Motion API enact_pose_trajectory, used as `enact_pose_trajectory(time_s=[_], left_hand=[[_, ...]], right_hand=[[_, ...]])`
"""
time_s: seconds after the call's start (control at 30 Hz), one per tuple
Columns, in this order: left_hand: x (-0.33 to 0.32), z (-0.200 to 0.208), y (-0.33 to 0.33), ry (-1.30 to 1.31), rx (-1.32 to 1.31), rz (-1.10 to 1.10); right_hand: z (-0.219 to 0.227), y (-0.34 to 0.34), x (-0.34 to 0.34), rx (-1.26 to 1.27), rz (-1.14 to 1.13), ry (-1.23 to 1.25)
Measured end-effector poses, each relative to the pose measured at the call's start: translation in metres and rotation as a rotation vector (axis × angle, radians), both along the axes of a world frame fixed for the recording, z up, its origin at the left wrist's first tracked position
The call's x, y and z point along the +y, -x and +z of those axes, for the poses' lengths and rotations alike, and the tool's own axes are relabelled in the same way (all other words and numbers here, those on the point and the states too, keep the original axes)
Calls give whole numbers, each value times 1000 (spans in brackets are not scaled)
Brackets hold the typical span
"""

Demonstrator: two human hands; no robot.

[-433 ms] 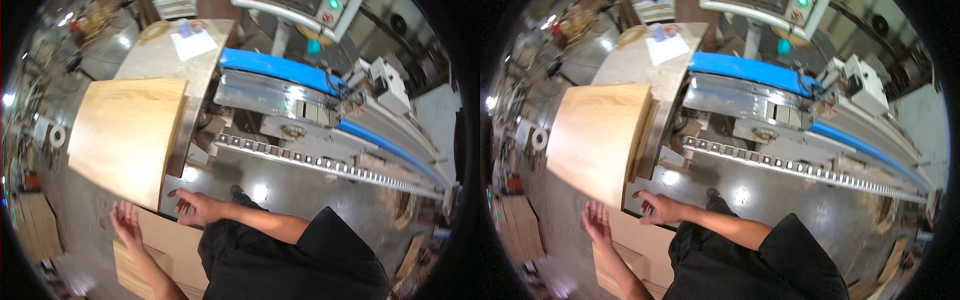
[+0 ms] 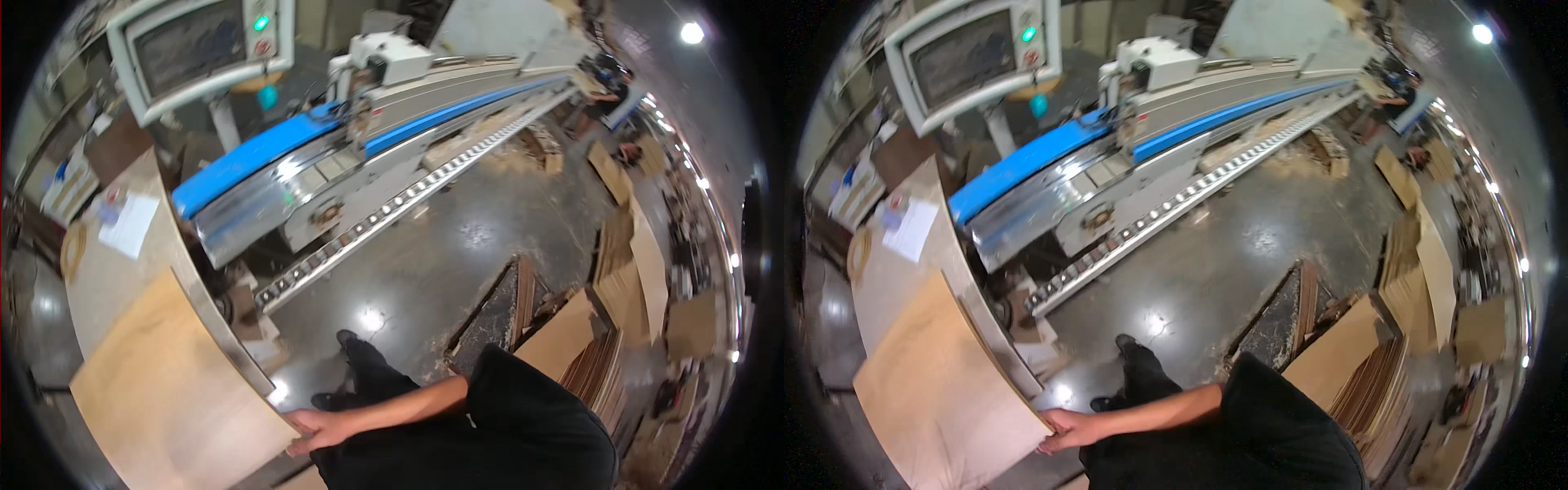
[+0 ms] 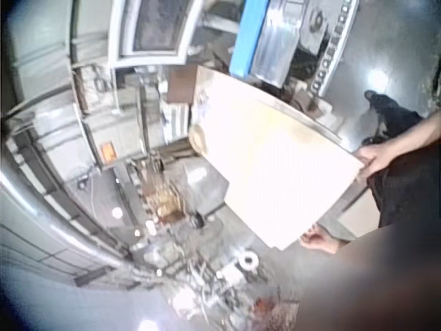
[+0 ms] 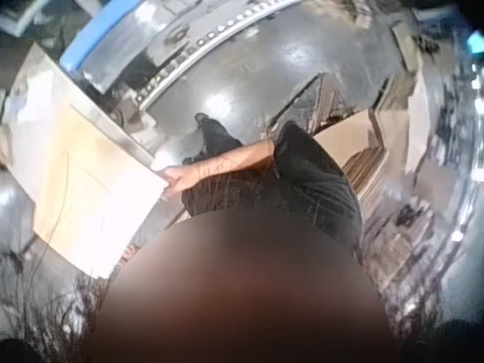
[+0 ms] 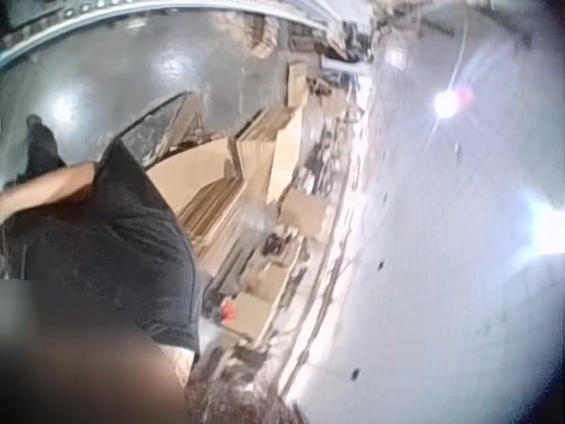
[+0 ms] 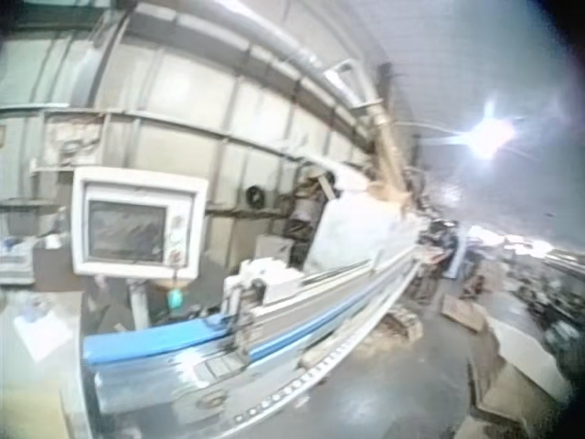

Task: The recorder is feeding wooden boards into an edge banding machine in a factory setting.

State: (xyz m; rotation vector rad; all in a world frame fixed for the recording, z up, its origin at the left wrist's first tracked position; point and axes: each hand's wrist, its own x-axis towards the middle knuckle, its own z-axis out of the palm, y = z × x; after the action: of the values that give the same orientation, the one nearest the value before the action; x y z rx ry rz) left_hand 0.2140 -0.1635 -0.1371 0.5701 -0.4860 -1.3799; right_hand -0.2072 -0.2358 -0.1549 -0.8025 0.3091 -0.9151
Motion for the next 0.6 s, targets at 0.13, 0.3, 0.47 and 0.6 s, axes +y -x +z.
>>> enact_pose_trajectory(time_s=[0.13,0.3,0.47,0.6], left_hand=[[-19,18,21,-181,-15,152],[-80,0,63,-39,71,-84],[-118,14,144,98,91,-335],[-115,34,184,158,53,-456]], right_hand=[[12,-11,11,209,-303,-95],[8,-49,20,289,-411,-286],[-9,-55,29,210,-274,-256],[-3,-27,29,314,-311,137]])
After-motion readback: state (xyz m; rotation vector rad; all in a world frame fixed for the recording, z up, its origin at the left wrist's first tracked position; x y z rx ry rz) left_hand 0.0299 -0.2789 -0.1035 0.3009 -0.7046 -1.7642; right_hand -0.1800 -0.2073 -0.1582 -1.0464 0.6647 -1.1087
